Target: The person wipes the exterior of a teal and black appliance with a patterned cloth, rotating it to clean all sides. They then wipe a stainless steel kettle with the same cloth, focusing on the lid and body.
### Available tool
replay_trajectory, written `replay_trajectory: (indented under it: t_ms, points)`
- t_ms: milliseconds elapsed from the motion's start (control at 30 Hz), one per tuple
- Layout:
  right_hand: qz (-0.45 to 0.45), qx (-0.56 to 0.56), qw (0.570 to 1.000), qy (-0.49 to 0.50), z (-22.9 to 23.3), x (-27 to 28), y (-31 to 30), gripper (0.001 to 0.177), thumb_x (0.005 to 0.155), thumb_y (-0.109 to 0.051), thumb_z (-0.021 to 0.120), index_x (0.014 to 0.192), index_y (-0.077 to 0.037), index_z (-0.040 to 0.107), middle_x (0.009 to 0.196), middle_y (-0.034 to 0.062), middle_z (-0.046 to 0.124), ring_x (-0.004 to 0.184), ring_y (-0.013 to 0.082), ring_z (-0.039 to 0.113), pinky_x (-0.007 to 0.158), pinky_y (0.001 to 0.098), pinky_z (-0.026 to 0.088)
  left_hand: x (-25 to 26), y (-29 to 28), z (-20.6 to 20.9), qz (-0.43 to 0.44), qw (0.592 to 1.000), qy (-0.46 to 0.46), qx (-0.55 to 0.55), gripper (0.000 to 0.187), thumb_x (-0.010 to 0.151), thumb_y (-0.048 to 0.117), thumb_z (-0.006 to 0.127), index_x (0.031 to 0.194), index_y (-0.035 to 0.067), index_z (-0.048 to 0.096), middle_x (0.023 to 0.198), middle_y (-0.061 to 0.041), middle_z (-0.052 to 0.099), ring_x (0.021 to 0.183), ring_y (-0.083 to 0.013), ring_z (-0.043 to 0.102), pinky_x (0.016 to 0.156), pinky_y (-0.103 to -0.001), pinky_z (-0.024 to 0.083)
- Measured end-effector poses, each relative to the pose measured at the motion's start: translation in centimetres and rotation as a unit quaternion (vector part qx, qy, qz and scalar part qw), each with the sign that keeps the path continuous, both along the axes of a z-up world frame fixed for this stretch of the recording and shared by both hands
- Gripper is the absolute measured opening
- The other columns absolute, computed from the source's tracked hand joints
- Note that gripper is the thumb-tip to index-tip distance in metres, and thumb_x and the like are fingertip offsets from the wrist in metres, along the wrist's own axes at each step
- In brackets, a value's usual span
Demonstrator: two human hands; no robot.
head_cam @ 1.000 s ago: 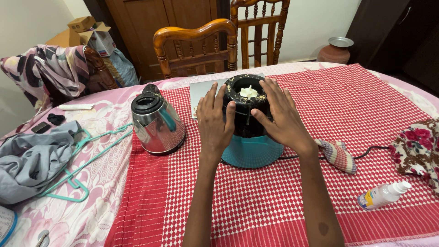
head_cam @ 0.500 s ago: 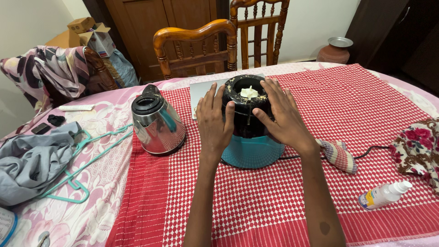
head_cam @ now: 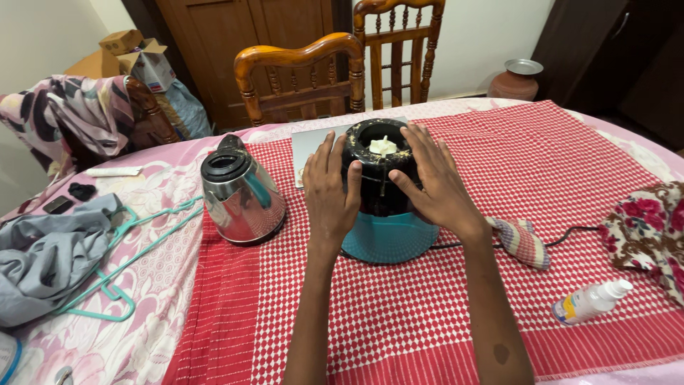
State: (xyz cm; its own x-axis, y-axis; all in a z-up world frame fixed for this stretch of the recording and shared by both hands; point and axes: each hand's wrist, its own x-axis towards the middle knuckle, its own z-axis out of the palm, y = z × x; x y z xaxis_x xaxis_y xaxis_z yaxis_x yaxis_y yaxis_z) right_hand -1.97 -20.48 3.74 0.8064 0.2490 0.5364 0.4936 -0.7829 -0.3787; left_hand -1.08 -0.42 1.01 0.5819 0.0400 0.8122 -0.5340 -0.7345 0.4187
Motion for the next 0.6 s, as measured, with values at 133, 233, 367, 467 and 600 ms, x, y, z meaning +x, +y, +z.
replay_trajectory:
  t_ms: [133, 233, 367, 467, 600]
  points:
    - [0.003, -0.007, 1.000, -0.006, -0.5, -0.1, -1.4, 0.085, 0.097, -0.067, 0.038, 0.162, -0.014, 0.022, 0.168, 0.0141, 0.025, 0.157, 0.0291, 0.017, 0.126, 0.0544, 0.013, -0.8, -0.7, 0.6, -0.028, 0.999, -0.030, -0.005, 0.048, 0.108, 0.034, 0.049, 0.147, 0.006, 0.054, 0.153, -0.016, 0.052, 0.144, -0.0347, 0.046, 0.123, -0.053, 0.032]
    - [-0.022, -0.022, 0.999, 0.021, -1.1, 0.0, -3.9, 0.086, 0.096, -0.064, 0.040, 0.161, -0.011, 0.022, 0.167, 0.0167, 0.025, 0.156, 0.0304, 0.018, 0.123, 0.0540, 0.014, -1.3, -1.8, 1.1, -0.045, 0.998, -0.053, 0.004, 0.046, 0.106, 0.030, 0.054, 0.146, 0.007, 0.055, 0.152, -0.014, 0.055, 0.145, -0.0331, 0.046, 0.122, -0.051, 0.033]
    - [-0.074, -0.050, 0.996, 0.015, -3.0, -0.7, -9.6, 0.077, 0.102, -0.053, 0.044, 0.158, -0.003, 0.027, 0.162, 0.0226, 0.032, 0.152, 0.0358, 0.026, 0.122, 0.0514, 0.022, -2.4, -4.6, 0.5, -0.059, 0.993, -0.089, 0.056, 0.045, 0.103, 0.028, 0.059, 0.144, 0.008, 0.057, 0.149, -0.012, 0.058, 0.146, -0.0330, 0.045, 0.123, -0.052, 0.031]
    - [-0.166, -0.103, 0.979, 0.052, -4.8, -0.8, -12.8, 0.068, 0.101, -0.039, 0.047, 0.153, 0.002, 0.032, 0.153, 0.0268, 0.043, 0.142, 0.0387, 0.042, 0.117, 0.0524, 0.032, -3.0, -7.0, -0.6, -0.091, 0.983, -0.121, 0.104, 0.043, 0.102, 0.025, 0.061, 0.141, 0.009, 0.058, 0.146, -0.011, 0.060, 0.144, -0.0336, 0.046, 0.122, -0.052, 0.033]
    - [-0.279, -0.145, 0.906, 0.283, -7.7, -0.5, -15.9, 0.058, 0.105, -0.024, 0.040, 0.158, -0.002, 0.032, 0.127, 0.0248, 0.068, 0.118, 0.0403, 0.067, 0.106, 0.0527, 0.049, -3.4, -11.2, -3.6, -0.227, 0.956, -0.077, 0.171, 0.039, 0.105, 0.019, 0.059, 0.141, 0.002, 0.058, 0.140, -0.016, 0.062, 0.136, -0.0318, 0.054, 0.122, -0.050, 0.039]
